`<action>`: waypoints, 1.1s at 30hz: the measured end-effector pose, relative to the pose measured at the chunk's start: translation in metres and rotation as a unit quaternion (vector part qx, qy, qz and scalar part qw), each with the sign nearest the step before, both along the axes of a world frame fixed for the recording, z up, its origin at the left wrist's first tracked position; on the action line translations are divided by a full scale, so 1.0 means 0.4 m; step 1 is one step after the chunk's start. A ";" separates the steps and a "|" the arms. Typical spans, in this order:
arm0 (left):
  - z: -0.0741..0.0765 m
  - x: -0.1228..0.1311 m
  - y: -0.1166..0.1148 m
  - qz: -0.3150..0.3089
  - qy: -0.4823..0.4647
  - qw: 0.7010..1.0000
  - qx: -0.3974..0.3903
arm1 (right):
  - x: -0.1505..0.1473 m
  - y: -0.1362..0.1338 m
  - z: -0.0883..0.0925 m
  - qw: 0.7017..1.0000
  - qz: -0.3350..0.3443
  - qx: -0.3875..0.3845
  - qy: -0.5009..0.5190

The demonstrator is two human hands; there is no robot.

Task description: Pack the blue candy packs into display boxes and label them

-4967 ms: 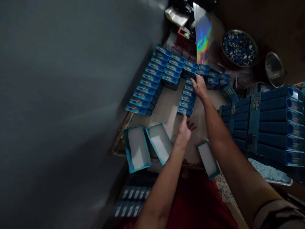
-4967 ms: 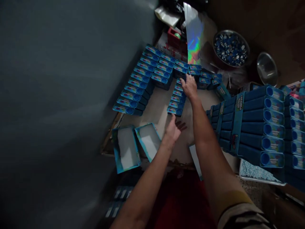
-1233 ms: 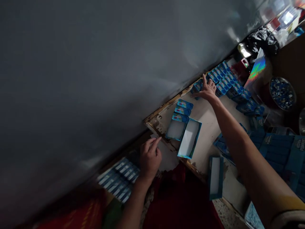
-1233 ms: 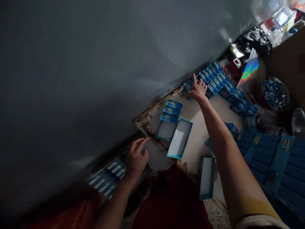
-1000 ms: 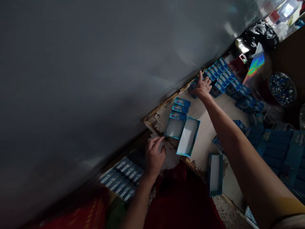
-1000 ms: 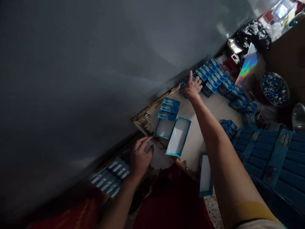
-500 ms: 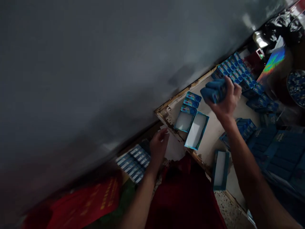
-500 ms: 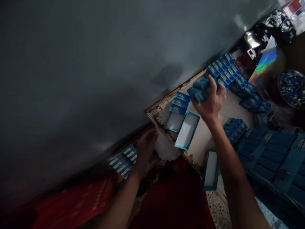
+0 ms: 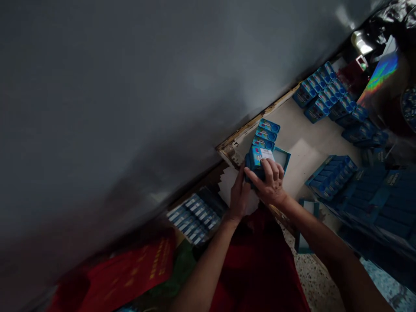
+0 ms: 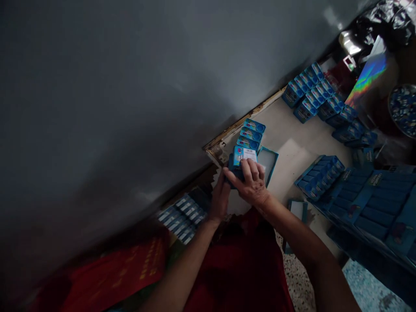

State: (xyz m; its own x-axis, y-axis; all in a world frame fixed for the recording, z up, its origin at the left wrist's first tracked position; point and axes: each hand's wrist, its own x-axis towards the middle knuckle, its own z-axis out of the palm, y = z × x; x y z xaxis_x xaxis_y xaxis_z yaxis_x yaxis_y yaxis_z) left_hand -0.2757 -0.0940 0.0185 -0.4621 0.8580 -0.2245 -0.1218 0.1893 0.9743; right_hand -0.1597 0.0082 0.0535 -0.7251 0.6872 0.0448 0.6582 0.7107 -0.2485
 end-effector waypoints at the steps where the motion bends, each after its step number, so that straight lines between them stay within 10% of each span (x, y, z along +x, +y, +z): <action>1: -0.002 0.008 0.011 -0.010 0.012 1.000 0.008 | 0.004 0.005 -0.001 1.000 -0.004 -0.001 -0.001; 16: -0.110 0.007 0.015 -0.004 0.082 0.997 -0.006 | -0.017 -0.034 -0.083 0.988 -0.017 0.145 0.057; 33: -0.073 0.004 0.130 0.018 0.063 0.998 0.007 | -0.040 0.125 -0.008 0.993 0.114 -0.040 0.020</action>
